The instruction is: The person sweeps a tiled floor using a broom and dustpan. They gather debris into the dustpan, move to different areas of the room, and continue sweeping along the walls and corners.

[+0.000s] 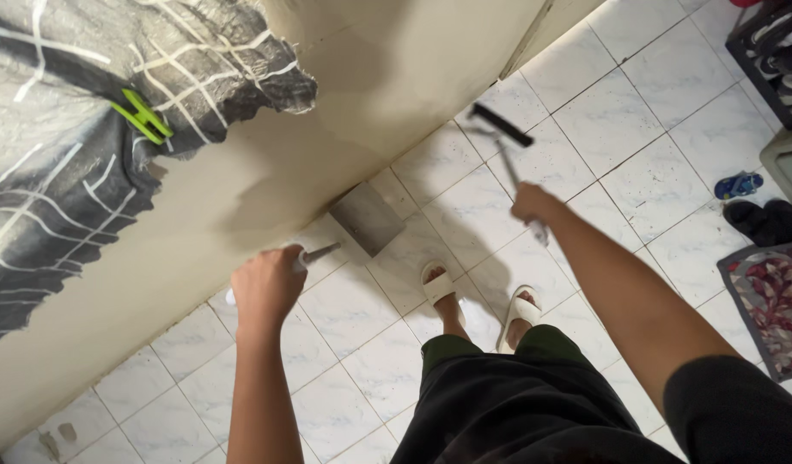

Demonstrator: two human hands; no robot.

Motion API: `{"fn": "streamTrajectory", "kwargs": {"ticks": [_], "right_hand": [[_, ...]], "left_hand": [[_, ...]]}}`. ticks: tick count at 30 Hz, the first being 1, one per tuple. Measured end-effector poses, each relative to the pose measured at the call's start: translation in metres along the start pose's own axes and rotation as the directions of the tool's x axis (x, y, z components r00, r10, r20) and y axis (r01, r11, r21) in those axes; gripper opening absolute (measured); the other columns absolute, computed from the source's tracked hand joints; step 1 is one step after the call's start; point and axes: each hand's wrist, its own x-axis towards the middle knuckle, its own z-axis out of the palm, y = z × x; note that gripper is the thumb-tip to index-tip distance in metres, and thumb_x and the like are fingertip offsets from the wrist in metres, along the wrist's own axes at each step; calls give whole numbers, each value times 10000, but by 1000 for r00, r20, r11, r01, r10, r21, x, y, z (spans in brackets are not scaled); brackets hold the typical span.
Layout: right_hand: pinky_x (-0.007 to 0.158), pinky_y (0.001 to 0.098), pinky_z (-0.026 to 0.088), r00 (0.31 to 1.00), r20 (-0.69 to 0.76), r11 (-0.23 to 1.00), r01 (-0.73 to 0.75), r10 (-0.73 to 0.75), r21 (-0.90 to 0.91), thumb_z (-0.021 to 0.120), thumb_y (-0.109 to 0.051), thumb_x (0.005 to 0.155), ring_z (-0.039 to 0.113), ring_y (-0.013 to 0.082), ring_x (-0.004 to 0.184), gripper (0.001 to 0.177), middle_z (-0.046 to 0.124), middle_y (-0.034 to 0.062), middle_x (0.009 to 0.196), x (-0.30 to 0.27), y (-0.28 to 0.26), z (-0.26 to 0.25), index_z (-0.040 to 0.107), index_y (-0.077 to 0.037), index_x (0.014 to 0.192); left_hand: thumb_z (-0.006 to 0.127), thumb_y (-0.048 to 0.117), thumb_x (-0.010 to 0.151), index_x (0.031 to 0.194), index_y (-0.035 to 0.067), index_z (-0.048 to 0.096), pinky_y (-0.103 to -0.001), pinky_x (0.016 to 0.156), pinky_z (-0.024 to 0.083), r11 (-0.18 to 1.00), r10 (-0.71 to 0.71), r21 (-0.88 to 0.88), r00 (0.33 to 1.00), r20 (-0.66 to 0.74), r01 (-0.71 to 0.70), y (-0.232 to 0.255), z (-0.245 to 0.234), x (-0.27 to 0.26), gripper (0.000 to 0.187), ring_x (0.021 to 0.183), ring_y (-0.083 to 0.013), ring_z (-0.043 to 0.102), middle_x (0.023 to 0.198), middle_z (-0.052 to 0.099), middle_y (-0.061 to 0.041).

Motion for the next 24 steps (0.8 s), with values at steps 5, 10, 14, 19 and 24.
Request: {"fn": "streamTrajectory", "kwargs": {"ticks": [5, 10, 14, 19, 24], "right_hand": [[650, 413, 620, 953, 212, 891, 283, -218, -356, 669, -58, 774, 776, 340, 768, 235, 749, 310, 864, -44, -26, 56, 710, 133, 906], [705, 449, 629, 894, 368, 834, 397, -256, -384, 626, 20, 729, 780, 366, 837, 215, 729, 307, 896, -128, -56, 84, 717, 120, 896], [790, 450, 583, 883, 356, 848, 423, -306, -320, 622, -5, 769, 731, 394, 936, 330, 712, 307, 1001, -177, -67, 90, 674, 102, 1077], [728, 412, 612, 874, 362, 920, 380, -324, -95, 573, 10, 798, 736, 288, 848, 562, 678, 196, 1110, -210, -51, 39, 567, 9, 1360], [648, 411, 556, 959, 285, 976, 71, -9, -207, 552, -48, 899, 658, 226, 662, 622, 761, 151, 1004, -249, -28, -43, 483, -146, 1509]], "left_hand": [[704, 170, 791, 923, 239, 802, -459, 600, 520, 1000, 0, 7, 1000, 20, 0, -6, 13, 15, 178, 702, -348, 690, 752, 723, -112], [709, 177, 800, 942, 252, 799, -449, 643, 537, 1000, -4, -22, 999, 42, 5, -7, 22, 19, 184, 737, -324, 707, 779, 737, -91], [725, 163, 750, 928, 259, 803, -453, 629, 536, 1000, 5, -30, 999, 32, -4, -3, 23, 24, 217, 736, -329, 706, 773, 735, -94], [750, 182, 743, 916, 250, 805, -455, 615, 535, 999, 23, -34, 1000, -12, -23, 0, 26, 33, 194, 737, -331, 706, 790, 739, -88], [748, 148, 682, 927, 261, 807, -442, 610, 538, 997, 66, -26, 997, -44, -67, 0, 32, 41, 276, 735, -321, 710, 777, 738, -85]]}}
